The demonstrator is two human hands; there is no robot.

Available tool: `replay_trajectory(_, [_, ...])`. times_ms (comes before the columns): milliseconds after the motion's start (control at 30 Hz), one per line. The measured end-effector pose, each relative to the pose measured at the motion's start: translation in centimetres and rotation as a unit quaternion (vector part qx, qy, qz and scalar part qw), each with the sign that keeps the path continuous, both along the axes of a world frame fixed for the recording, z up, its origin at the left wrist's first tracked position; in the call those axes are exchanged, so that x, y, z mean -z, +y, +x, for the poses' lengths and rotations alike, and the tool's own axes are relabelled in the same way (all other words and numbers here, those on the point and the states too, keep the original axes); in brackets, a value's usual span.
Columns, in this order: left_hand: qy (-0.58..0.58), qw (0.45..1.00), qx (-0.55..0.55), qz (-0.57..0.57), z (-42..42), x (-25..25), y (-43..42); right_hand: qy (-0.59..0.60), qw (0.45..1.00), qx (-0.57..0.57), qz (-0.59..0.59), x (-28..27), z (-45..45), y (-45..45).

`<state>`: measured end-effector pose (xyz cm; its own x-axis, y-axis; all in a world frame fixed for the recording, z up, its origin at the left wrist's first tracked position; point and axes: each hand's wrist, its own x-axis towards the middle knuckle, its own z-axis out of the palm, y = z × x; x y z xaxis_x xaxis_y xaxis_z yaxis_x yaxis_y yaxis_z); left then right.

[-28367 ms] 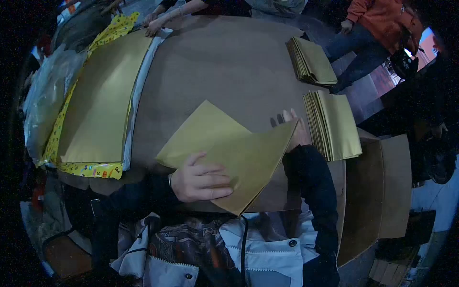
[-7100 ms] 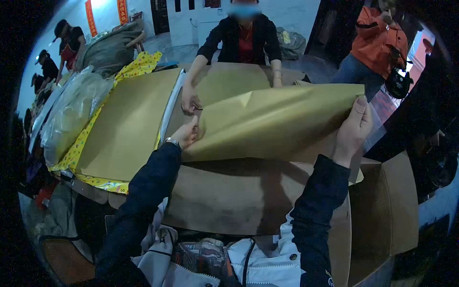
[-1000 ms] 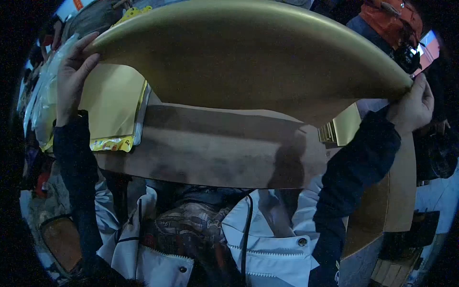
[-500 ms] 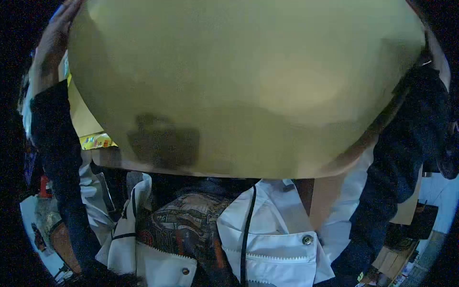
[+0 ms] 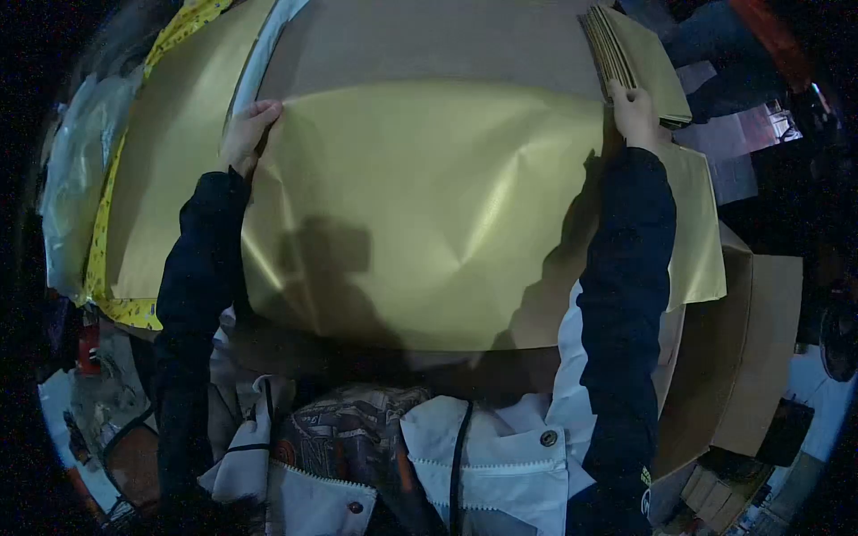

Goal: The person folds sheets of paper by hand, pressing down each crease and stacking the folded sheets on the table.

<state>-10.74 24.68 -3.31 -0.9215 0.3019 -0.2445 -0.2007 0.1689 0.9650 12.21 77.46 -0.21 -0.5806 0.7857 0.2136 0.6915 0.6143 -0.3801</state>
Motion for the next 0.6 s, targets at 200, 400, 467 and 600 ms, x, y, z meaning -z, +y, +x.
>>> replay_trajectory(200, [-0.040,0.998,-0.040,0.012,-1.9,1.6,0.3,0.012,0.992,-0.069,-0.107,4.6,1.9,-0.6])
replay_trajectory(400, [-0.027,0.998,-0.058,0.019,-6.2,2.7,0.1,0.005,0.978,-0.111,-0.175,3.3,5.0,-6.4])
replay_trajectory(467, [-0.024,0.999,-0.025,0.030,-8.2,3.8,-0.9,-0.063,0.968,-0.125,-0.210,3.0,5.3,-7.2])
replay_trajectory(600, [0.007,0.997,-0.039,0.071,-6.2,4.4,-1.6,-0.031,0.969,-0.118,-0.217,6.1,4.8,-5.8])
